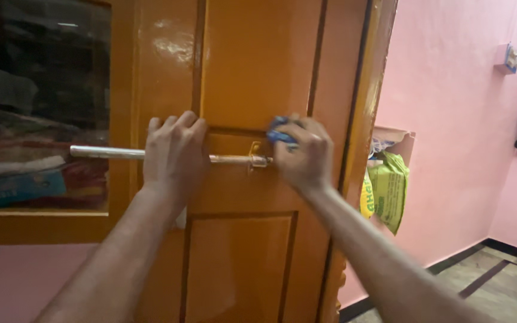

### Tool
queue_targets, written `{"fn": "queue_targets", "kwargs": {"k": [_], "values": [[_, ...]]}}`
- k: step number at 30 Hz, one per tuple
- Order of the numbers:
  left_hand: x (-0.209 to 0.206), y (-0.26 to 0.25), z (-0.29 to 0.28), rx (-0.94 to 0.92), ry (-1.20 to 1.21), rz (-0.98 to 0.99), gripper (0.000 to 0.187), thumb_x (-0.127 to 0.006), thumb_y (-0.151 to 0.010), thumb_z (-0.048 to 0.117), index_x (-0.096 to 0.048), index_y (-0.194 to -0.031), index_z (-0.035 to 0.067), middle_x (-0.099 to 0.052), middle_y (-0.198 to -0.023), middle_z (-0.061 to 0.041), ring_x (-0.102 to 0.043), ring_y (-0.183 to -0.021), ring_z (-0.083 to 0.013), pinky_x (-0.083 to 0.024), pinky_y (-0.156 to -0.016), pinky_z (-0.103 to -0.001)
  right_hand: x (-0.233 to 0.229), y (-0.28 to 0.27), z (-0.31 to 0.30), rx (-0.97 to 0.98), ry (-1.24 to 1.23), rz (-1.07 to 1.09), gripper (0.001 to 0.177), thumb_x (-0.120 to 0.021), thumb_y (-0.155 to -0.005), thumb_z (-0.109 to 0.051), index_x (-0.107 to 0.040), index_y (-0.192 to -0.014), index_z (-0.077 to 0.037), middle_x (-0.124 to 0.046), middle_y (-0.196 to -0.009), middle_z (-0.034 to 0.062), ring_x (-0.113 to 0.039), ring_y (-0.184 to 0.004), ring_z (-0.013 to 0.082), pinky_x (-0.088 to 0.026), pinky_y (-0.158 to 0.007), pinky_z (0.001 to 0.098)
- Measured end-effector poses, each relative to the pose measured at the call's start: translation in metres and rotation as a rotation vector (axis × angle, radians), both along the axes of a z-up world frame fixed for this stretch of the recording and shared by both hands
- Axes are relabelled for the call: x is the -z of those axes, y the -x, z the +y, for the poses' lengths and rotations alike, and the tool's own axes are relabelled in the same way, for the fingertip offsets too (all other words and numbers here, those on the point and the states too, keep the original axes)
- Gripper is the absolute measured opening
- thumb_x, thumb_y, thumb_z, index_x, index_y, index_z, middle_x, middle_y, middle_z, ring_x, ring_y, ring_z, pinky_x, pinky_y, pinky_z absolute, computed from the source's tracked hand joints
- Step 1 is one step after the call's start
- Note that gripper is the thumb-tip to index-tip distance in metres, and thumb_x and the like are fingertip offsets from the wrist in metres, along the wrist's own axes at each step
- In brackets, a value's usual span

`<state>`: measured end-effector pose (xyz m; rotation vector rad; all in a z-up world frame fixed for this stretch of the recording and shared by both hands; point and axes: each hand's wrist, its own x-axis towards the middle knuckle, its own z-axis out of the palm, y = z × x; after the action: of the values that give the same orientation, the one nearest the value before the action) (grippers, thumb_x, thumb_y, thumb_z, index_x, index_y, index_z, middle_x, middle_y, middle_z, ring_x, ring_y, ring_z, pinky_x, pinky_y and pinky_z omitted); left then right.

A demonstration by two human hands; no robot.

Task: The person wipes the top and front surfaces of a wooden cabinet door using a cloth, then cleans the metal handle and latch.

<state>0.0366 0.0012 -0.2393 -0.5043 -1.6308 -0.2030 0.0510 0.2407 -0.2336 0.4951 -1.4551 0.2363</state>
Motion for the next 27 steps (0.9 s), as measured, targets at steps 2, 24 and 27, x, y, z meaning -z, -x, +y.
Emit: {"fn": "queue_targets", "kwargs": {"k": [2, 24, 27], "values": [[-0.002, -0.001, 0.002, -0.062, 0.013, -0.025, 0.008, -0.064, -0.089, 0.003, -0.07, -0.09, 0.009, -0.069, -0.095, -0.008, -0.069, -0.093, -0.0249, -0.048, -0.09, -0.043, 0.002, 0.009, -0.038, -0.056, 0.007, -0.01, 0.03, -0.068, -0.074, -0.006, -0.079, -0.101, -0.005, -0.072, -0.109, 0.0208, -0.069, -0.103, 0.0343, -0.057, -0.096, 0.0453], [-0.007, 0.012, 0.008, -0.047, -0.052, 0.055, 0.004, -0.068, -0.083, 0.009, -0.071, -0.085, 0.011, -0.071, -0.09, -0.008, -0.069, -0.09, -0.0275, -0.047, -0.082, -0.045, -0.003, 0.01, -0.084, -0.146, -0.148, -0.022, 0.029, -0.069, -0.076, -0.004, -0.077, -0.103, -0.003, -0.07, -0.102, 0.0237, -0.066, -0.101, 0.0399, -0.053, -0.092, 0.0469], [-0.007, 0.009, 0.007, -0.082, -0.032, 0.003, 0.007, -0.066, -0.084, 0.007, -0.072, -0.084, 0.011, -0.071, -0.089, -0.006, -0.07, -0.09, -0.0258, -0.047, -0.083, -0.043, -0.006, 0.002, -0.048, -0.133, -0.243, -0.018, 0.027, -0.069, -0.078, -0.005, -0.076, -0.104, -0.004, -0.07, -0.105, 0.0227, -0.066, -0.103, 0.0389, -0.053, -0.093, 0.047]]}}
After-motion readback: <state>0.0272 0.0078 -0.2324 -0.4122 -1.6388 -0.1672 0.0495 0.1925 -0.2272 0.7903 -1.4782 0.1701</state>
